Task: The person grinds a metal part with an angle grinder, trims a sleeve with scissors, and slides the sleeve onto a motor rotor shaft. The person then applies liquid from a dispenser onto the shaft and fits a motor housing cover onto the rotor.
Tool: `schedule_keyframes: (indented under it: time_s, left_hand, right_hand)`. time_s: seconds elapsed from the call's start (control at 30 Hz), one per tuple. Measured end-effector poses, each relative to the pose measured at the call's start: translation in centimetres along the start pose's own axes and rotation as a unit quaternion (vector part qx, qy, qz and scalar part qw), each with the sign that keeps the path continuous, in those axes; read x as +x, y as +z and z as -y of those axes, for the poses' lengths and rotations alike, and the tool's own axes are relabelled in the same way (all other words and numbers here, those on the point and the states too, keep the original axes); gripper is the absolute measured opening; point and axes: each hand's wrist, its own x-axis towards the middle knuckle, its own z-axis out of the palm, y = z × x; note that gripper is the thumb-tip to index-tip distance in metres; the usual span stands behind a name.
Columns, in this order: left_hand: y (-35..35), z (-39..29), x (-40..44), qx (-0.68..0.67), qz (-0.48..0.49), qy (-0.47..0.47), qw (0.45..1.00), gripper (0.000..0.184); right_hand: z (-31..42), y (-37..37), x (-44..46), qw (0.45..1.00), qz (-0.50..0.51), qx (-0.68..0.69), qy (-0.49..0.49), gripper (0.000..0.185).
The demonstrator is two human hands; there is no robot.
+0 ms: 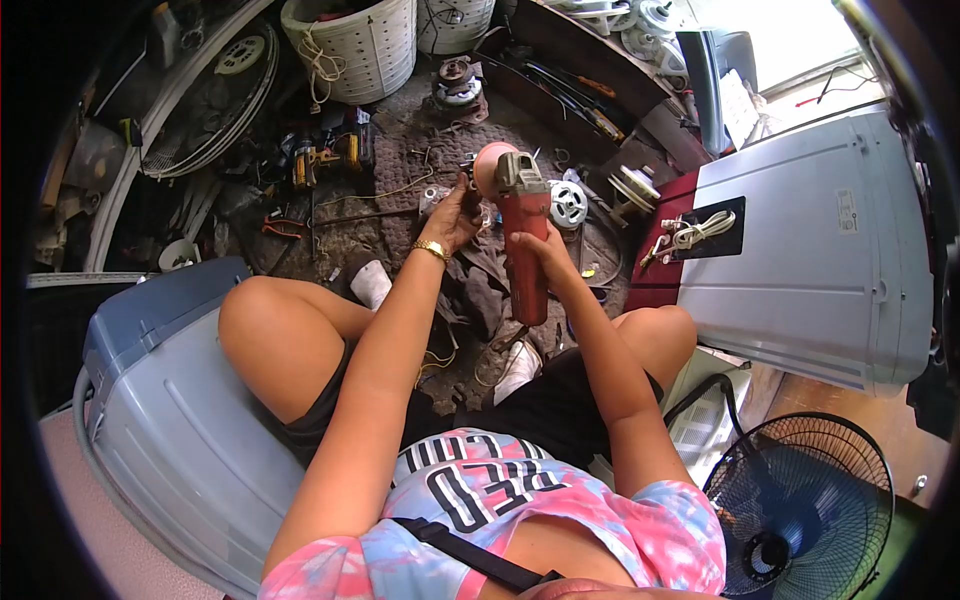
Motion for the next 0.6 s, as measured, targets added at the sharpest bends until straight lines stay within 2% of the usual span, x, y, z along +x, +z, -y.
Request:
schedule_keyframes:
  time_s: [0.6]
  left_hand:
    - [0.9,0.0,-0.4,-0.026,-0.002,0.011,1.000,0.035]
  right_hand:
    - [0.1,0.3,-0.1,1.000,-0.003,0.008,-0.007,0.051]
